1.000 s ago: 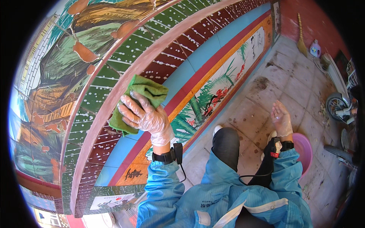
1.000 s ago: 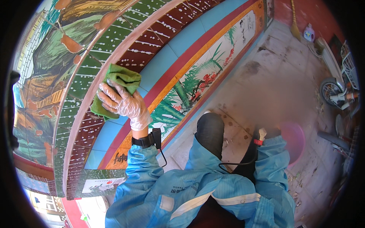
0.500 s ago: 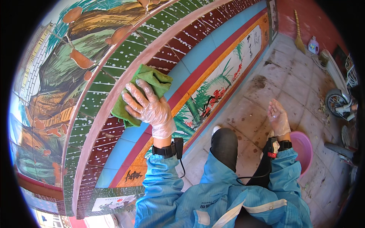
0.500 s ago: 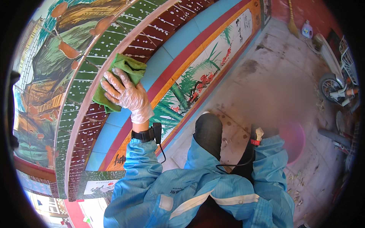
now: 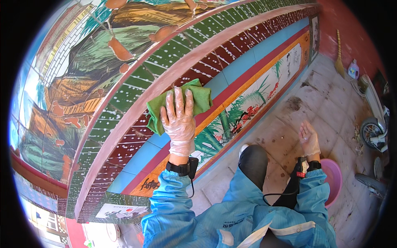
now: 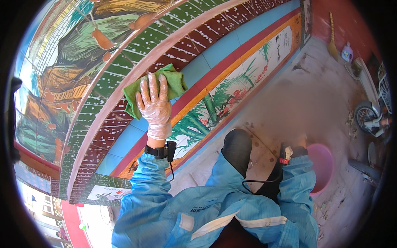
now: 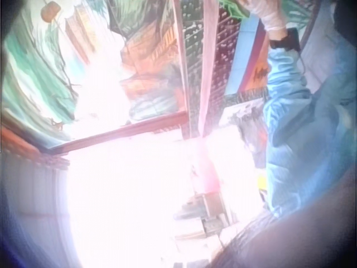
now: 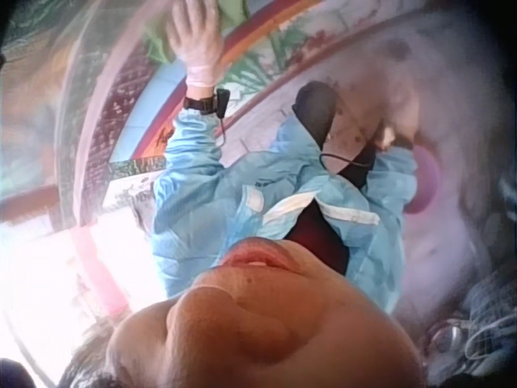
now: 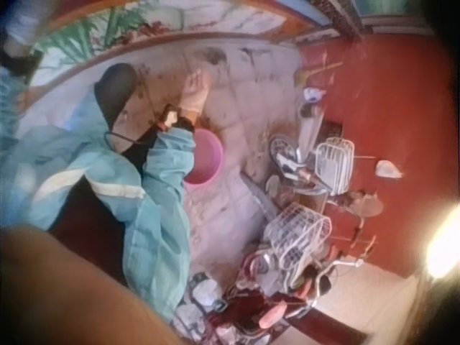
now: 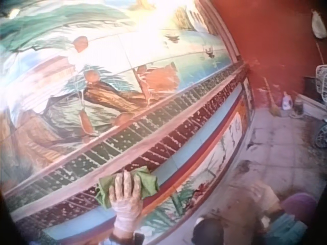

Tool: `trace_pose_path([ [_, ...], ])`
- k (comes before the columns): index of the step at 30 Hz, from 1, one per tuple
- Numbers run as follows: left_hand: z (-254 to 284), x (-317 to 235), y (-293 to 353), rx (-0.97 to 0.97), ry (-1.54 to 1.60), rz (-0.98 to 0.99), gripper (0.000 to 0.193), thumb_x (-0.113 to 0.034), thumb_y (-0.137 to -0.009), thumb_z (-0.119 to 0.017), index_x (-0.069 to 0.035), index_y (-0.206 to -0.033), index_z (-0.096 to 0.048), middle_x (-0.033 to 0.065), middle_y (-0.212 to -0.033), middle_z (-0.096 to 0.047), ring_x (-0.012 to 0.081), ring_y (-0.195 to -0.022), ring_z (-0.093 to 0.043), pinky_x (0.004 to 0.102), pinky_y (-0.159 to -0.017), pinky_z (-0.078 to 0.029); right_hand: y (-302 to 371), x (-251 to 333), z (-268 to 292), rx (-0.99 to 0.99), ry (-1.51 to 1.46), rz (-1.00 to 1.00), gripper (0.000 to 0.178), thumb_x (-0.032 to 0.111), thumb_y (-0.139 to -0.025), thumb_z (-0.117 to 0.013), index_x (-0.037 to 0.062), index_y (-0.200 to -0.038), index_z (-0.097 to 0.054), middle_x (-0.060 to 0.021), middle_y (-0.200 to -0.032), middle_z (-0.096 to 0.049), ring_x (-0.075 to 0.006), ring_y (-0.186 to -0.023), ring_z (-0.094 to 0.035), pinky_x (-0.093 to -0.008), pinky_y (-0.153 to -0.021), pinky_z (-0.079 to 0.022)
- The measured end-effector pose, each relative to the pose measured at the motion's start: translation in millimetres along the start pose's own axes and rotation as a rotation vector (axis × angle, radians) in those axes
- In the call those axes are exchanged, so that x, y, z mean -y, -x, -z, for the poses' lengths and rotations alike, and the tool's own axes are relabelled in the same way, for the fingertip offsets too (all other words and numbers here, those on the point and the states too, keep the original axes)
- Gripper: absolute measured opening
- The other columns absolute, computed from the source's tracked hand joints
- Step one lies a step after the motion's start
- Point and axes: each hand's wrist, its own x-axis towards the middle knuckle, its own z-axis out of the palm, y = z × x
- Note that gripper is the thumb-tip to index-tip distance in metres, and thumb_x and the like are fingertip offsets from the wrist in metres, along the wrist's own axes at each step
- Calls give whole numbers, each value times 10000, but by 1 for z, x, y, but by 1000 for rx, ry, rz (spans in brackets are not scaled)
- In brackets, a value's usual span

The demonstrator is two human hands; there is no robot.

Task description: The person wipes a painted wall with a green cloth, moving methodically across different sections of the mural. They use both hands to hold the cloth and occasionally adjust their position to reach higher areas.

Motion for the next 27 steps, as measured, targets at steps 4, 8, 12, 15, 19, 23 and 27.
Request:
trace_pose_path([
  [4, 10, 20, 11, 48, 10, -74, 551, -110, -860, -577, -272, -1385, -529, -18, -1483, -468, 197, -1371, -413, 411, -1119, -253, -11, -11, 11, 20, 117, 74, 337, 220, -914, -663, 114, -1232, -625, 26, -1073, -649, -98, -929, -582, -252, -852, -456],
  [8, 21, 45, 27, 110, -42, -133, 567, -143, -881, -561, -309, -1417, -480, -41, -1482, -463, 177, -1363, -419, 404, -1131, -237, -16, -13, 13, 10, -46, -65, 327, 222, -900, -687, 118, -1206, -633, 36, -1044, -650, -95, -919, -585, -258, -847, -451],
  [12, 29, 74, 44, 104, -64, -165, 545, -166, -896, -544, -319, -1415, -474, -52, -1475, -465, 170, -1355, -425, 397, -1125, -238, -11, -17, 16, 183, 271, 102, 332, 238, -892, -700, 133, -1200, -634, 45, -1060, -651, -88, -926, -583, -253, -859, -444],
  [15, 35, 92, 58, 108, -78, -174, 490, -168, -903, -542, -311, -1372, -530, -46, -1449, -493, 174, -1341, -436, 403, -1101, -277, -9, -15, 15, 99, 166, -3, 366, 267, -897, -689, 146, -1235, -621, 55, -1086, -647, -80, -951, -574, -248, -880, -431],
  [19, 44, 117, 71, 104, -84, -195, 477, -163, -890, -546, -306, -1345, -560, -31, -1449, -499, 190, -1330, -446, 412, -1098, -291, -9, -16, 9, 140, 345, 146, 397, 290, -912, -660, 158, -1282, -600, 66, -1112, -640, -75, -983, -561, -246, -904, -414],
  [23, 53, 131, 86, 106, -115, -186, 459, -175, -888, -564, -292, -1332, -560, -15, -1432, -506, 210, -1328, -448, 430, -1096, -293, -13, -24, 22, 137, 342, 170, 367, 261, -916, -652, 162, -1266, -601, 60, -1109, -639, -76, -972, -558, -243, -892, -412],
  [27, 56, 134, 91, 104, -97, -183, 459, -156, -869, -587, -270, -1312, -568, 1, -1408, -520, 220, -1313, -464, 440, -1085, -303, -33, -33, 40, 141, 272, 190, 349, 259, -913, -660, 158, -1242, -600, 54, -1105, -637, -82, -966, -555, -250, -887, -415],
])
